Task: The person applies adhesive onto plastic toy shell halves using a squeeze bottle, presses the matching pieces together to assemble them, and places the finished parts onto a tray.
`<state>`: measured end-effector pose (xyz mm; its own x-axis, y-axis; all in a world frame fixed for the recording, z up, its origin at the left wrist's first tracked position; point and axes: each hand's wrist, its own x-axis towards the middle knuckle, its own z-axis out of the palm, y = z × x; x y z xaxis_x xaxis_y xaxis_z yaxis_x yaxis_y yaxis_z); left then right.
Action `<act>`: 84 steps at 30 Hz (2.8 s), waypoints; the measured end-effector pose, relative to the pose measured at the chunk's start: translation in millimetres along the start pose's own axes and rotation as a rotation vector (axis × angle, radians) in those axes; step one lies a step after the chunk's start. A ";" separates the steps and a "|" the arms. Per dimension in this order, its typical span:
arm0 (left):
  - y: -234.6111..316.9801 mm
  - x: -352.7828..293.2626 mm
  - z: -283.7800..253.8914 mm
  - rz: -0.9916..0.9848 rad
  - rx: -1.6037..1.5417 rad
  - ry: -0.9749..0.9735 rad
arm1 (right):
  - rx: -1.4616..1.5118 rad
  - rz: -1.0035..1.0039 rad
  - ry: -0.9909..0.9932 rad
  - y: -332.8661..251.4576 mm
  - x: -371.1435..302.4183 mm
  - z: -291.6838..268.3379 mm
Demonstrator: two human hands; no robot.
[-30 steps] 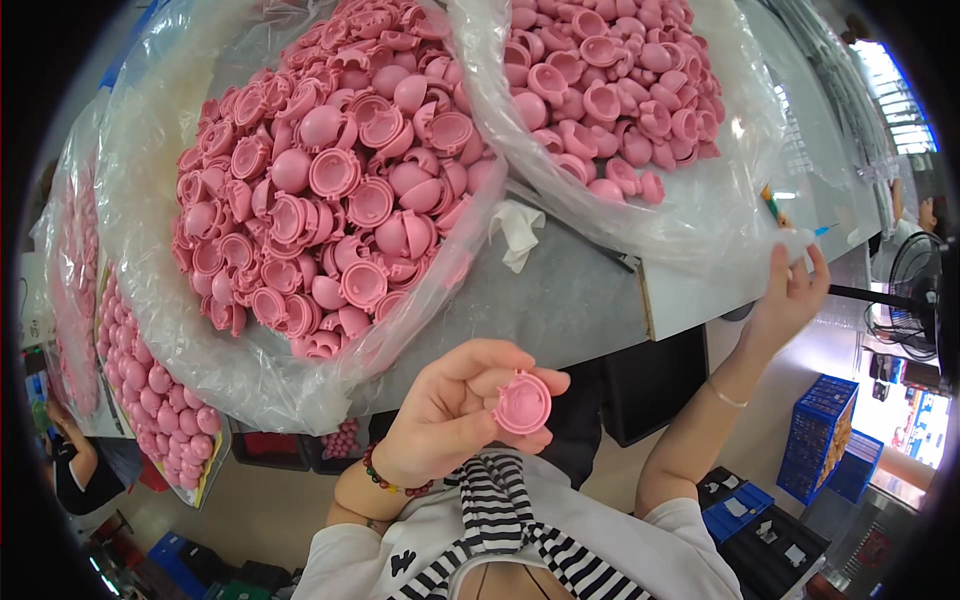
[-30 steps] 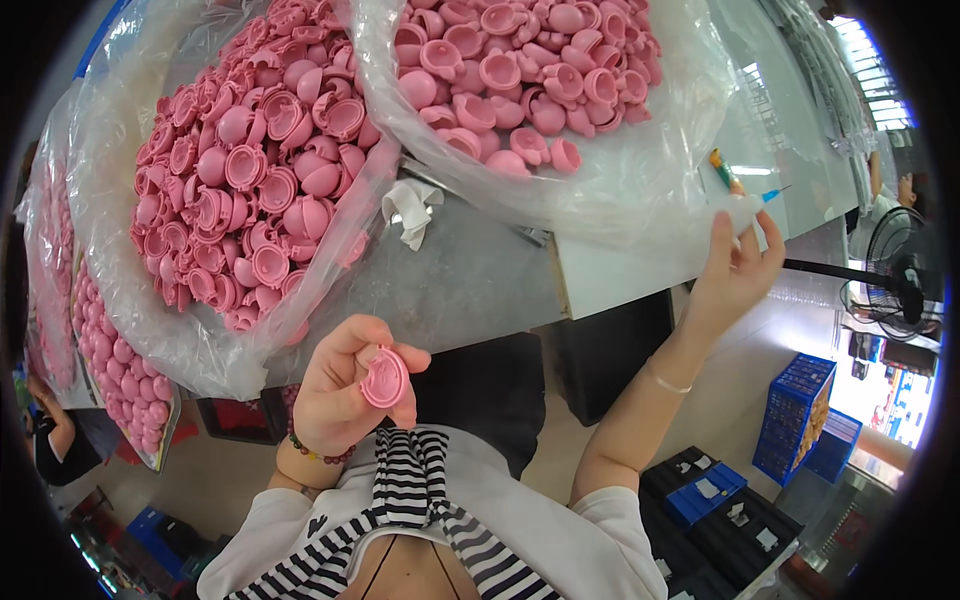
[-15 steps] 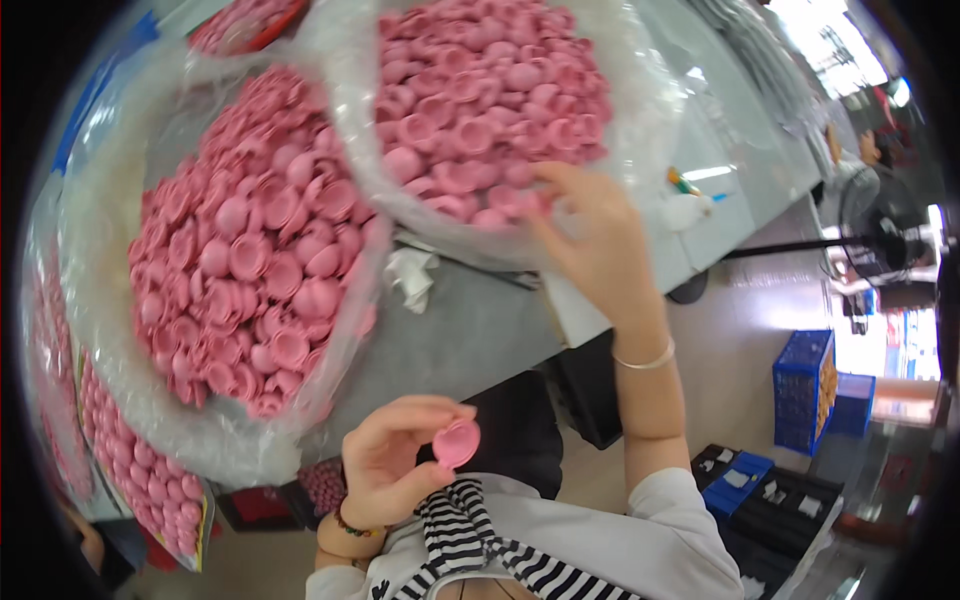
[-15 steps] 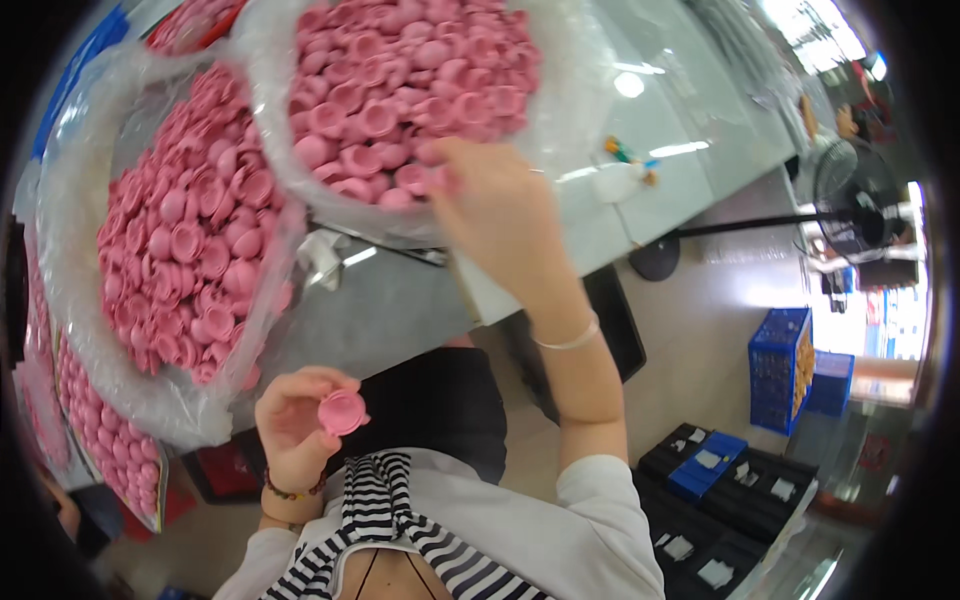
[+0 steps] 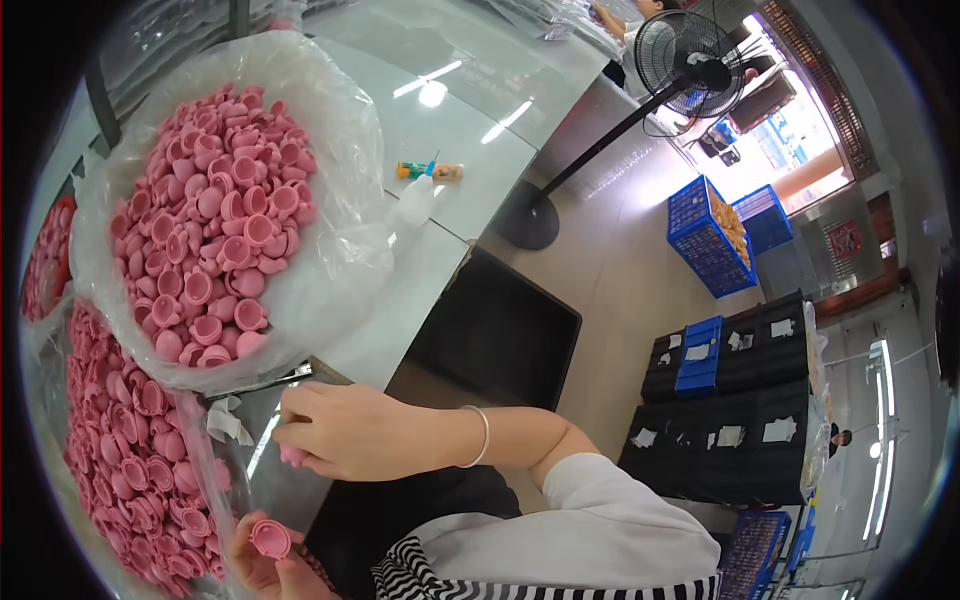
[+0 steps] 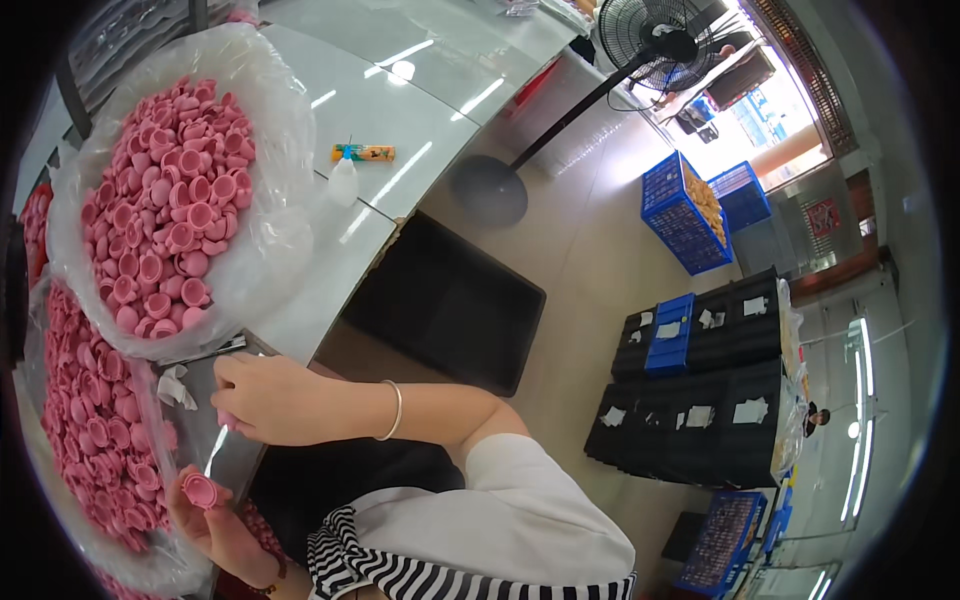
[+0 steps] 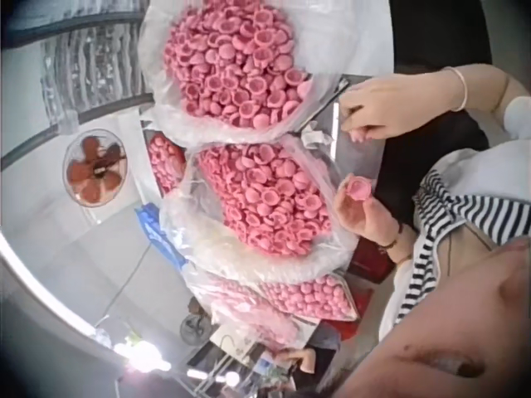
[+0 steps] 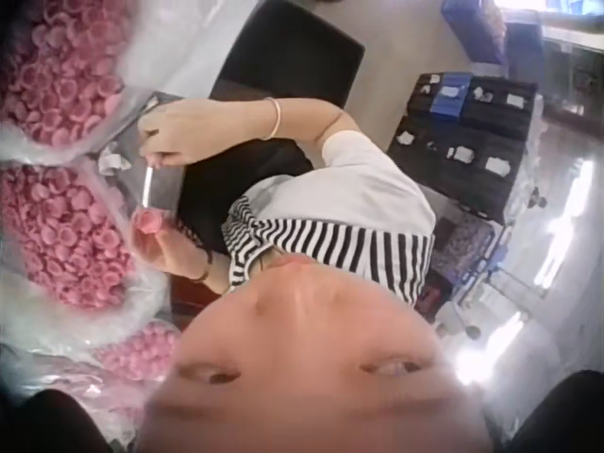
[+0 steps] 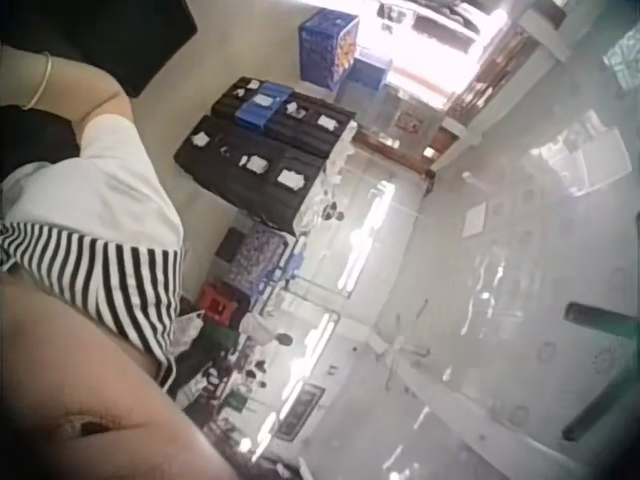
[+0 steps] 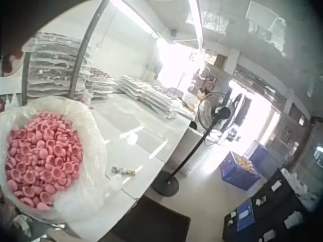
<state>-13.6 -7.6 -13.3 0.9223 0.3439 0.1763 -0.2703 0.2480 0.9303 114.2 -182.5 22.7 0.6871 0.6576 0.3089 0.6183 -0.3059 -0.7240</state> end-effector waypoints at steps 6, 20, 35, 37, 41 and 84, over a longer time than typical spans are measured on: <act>0.8 -5.4 3.7 -0.010 0.163 0.031 | 0.466 -0.299 -0.031 -19.2 -4.3 6.4; 11.1 -4.6 14.7 -0.070 0.167 0.062 | 0.255 -0.373 0.069 -18.5 -10.6 16.9; 20.5 -1.4 18.4 -0.047 0.059 0.007 | 0.291 -0.389 0.161 -19.3 -12.4 25.9; 19.8 -1.4 18.0 -0.045 0.066 0.027 | 0.281 -0.376 0.156 -18.9 -12.1 24.7; 23.1 -0.2 8.9 -0.133 0.013 -0.038 | 0.267 -0.438 0.117 -15.5 -11.3 25.8; 25.2 -7.3 10.8 -0.255 -0.639 0.193 | -0.232 0.304 0.784 69.7 -16.4 -73.3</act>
<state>-24.2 -13.7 12.3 0.9290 0.3439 -0.1369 -0.2159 0.8039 0.5542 174.0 -265.1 12.4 0.8465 -0.1127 0.5203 0.3691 -0.5800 -0.7262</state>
